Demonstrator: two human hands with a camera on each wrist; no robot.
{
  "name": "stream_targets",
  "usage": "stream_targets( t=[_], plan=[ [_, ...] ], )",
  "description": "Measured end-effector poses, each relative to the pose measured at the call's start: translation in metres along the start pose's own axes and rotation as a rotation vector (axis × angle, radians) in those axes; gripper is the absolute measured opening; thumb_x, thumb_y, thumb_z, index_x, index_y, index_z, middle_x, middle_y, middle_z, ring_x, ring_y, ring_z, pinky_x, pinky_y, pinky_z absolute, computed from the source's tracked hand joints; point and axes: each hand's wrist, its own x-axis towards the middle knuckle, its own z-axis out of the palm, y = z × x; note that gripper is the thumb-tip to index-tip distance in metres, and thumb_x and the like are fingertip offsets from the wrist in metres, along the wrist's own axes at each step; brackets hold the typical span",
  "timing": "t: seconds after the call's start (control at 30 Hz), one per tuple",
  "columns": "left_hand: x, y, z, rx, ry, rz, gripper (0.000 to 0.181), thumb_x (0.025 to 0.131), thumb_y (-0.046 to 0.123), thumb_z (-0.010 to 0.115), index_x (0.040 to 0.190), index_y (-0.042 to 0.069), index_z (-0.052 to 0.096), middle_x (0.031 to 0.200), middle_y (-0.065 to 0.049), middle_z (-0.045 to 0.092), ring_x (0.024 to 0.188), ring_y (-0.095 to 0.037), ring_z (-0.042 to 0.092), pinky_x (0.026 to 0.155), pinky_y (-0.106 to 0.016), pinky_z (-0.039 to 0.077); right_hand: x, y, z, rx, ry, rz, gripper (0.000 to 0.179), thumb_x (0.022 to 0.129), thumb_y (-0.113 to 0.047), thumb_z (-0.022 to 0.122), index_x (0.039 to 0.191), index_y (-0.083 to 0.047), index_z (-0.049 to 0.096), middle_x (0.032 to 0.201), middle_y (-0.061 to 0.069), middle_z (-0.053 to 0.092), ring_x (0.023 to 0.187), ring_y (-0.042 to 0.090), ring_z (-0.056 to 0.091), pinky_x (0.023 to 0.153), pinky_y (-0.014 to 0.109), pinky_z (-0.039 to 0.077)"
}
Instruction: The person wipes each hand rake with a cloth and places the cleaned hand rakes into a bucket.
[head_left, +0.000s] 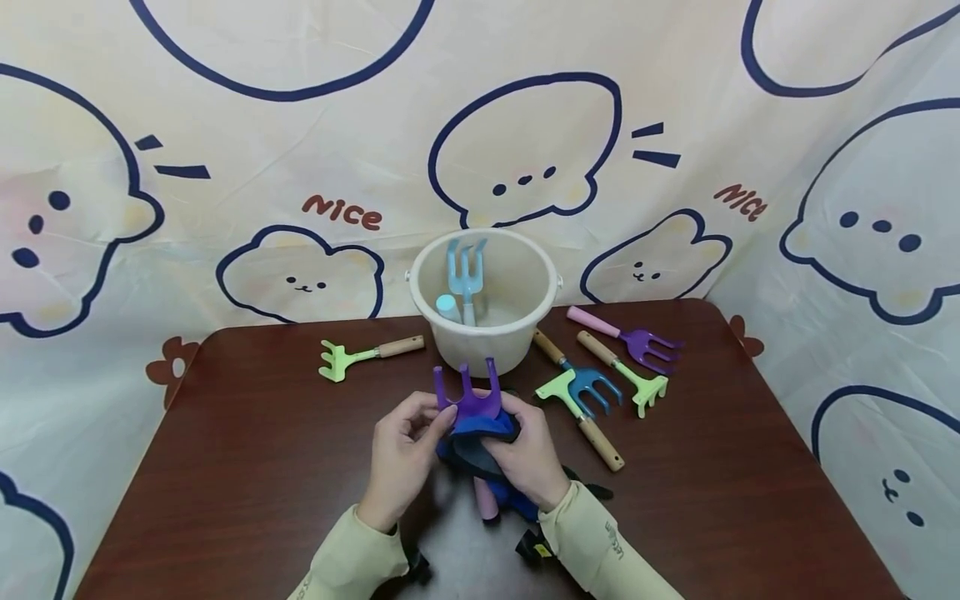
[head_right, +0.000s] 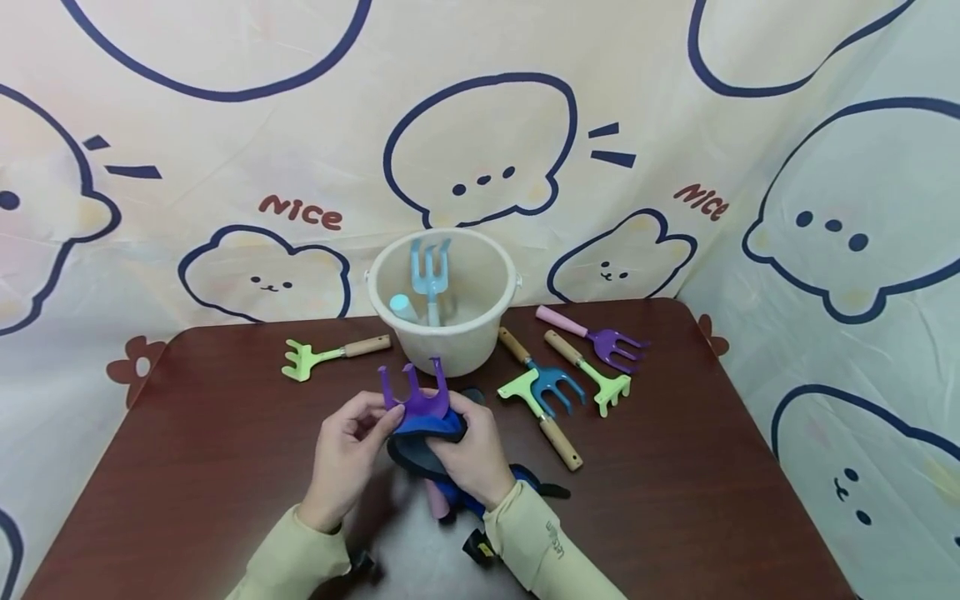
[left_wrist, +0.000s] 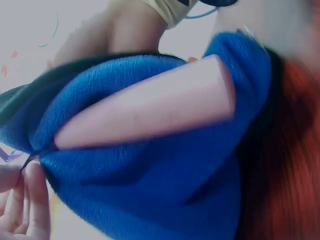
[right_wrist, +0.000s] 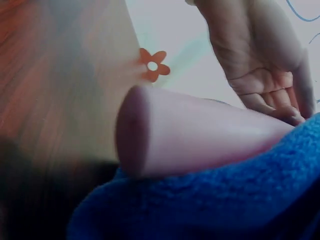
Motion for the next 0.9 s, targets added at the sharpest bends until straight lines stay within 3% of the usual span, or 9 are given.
stream_targets(
  t=[0.17,0.33,0.6,0.77,0.9],
  plan=[
    [-0.002,0.005,-0.001,-0.060,0.042,0.001,0.005,0.097,0.008,0.072,0.098,0.003,0.073,0.079,-0.010,0.073,0.069,-0.015,0.068,0.065,-0.030,0.058,-0.003,0.003,0.005,-0.011,-0.006,-0.036,0.047,0.091,0.002,0.074,0.136,-0.010,0.065,0.132,0.007,0.070,0.126,0.023,0.063,0.110,0.037,0.047],
    [-0.003,0.007,-0.003,-0.134,0.091,0.015,0.003,0.096,0.000,0.070,0.099,0.000,0.071,0.078,-0.015,0.072,0.065,-0.018,0.071,0.062,-0.030,0.058,-0.001,0.006,0.006,0.053,-0.106,-0.050,0.045,0.095,0.001,0.069,0.138,-0.008,0.062,0.133,0.011,0.069,0.123,0.024,0.064,0.109,0.035,0.049],
    [-0.004,0.008,-0.002,-0.212,0.108,0.058,0.003,0.097,-0.002,0.068,0.099,-0.005,0.069,0.078,-0.009,0.074,0.066,-0.016,0.071,0.066,-0.028,0.061,0.001,0.017,0.003,0.113,-0.260,-0.098,0.050,0.088,0.005,0.070,0.137,-0.001,0.059,0.132,0.020,0.067,0.120,0.018,0.063,0.106,0.030,0.050],
    [-0.002,0.006,-0.002,-0.255,0.141,0.094,0.004,0.097,-0.007,0.065,0.100,-0.009,0.067,0.080,-0.005,0.074,0.066,-0.014,0.073,0.069,-0.028,0.062,0.000,0.028,0.007,0.087,-0.366,-0.129,0.048,0.099,0.003,0.061,0.146,0.001,0.050,0.141,0.022,0.060,0.128,0.013,0.059,0.111,0.029,0.047],
    [-0.002,0.006,-0.002,-0.268,0.138,0.098,0.005,0.097,-0.006,0.065,0.100,-0.010,0.066,0.081,-0.004,0.074,0.067,-0.014,0.073,0.071,-0.029,0.063,-0.001,0.032,0.007,0.104,-0.404,-0.107,0.049,0.103,0.001,0.057,0.150,0.001,0.044,0.147,0.023,0.055,0.132,0.010,0.056,0.113,0.028,0.044]
  ],
)
